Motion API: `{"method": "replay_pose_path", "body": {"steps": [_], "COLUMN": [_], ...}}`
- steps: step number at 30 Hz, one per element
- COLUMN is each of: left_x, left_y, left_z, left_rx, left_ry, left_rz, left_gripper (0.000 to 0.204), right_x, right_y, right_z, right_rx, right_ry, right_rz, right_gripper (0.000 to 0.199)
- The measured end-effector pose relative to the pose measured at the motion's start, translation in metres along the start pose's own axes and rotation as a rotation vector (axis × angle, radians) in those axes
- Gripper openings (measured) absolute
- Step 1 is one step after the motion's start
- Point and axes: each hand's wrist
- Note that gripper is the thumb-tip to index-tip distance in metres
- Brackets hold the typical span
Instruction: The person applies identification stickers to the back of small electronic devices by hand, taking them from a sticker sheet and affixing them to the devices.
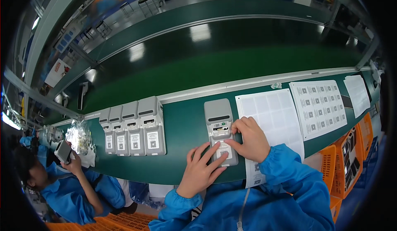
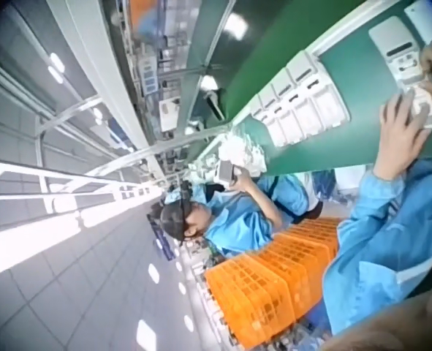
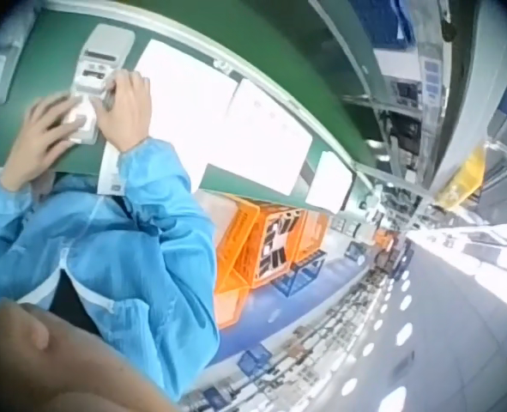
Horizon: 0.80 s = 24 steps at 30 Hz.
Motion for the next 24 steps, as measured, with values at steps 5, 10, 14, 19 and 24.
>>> {"method": "replay_pose_path", "body": {"steps": [5,10,14,19,24], "left_x": [0.001,0.008,0.023,0.037,0.049], "left_y": [-0.002,-0.01,-0.038,-0.08,-0.093], "left_z": [0.009,0.009,0.018,0.029,0.016], "left_rx": [0.036,0.019,-0.033,-0.135,-0.145], "left_ry": [-0.006,0.086,0.107,0.075,0.059], "left_rz": [-0.011,-0.024,-0.011,0.018,-0.009], "left_gripper": [0.038,0.031,0.035,0.061,0.063], "right_x": [-0.003,0.0,-0.011,-0.014,-0.012], "right_y": [-0.012,-0.045,-0.063,-0.072,-0.074], "right_z": [0.016,0.04,0.047,0.047,0.047], "right_rx": [0.079,0.089,0.189,0.291,0.297], "right_ry": [0.016,-0.107,-0.007,-0.064,-0.092], "right_rz": [0.021,0.165,0.234,0.166,0.157], "right_gripper": [0.033,0.037,0.043,0.041,0.038]}}
Point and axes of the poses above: each hand's wrist, its own y-axis away from the middle knuckle, its own z-axis out of the back of the hand, x = y × z, and after that the axes turned 9 degrees about -y, right-handed
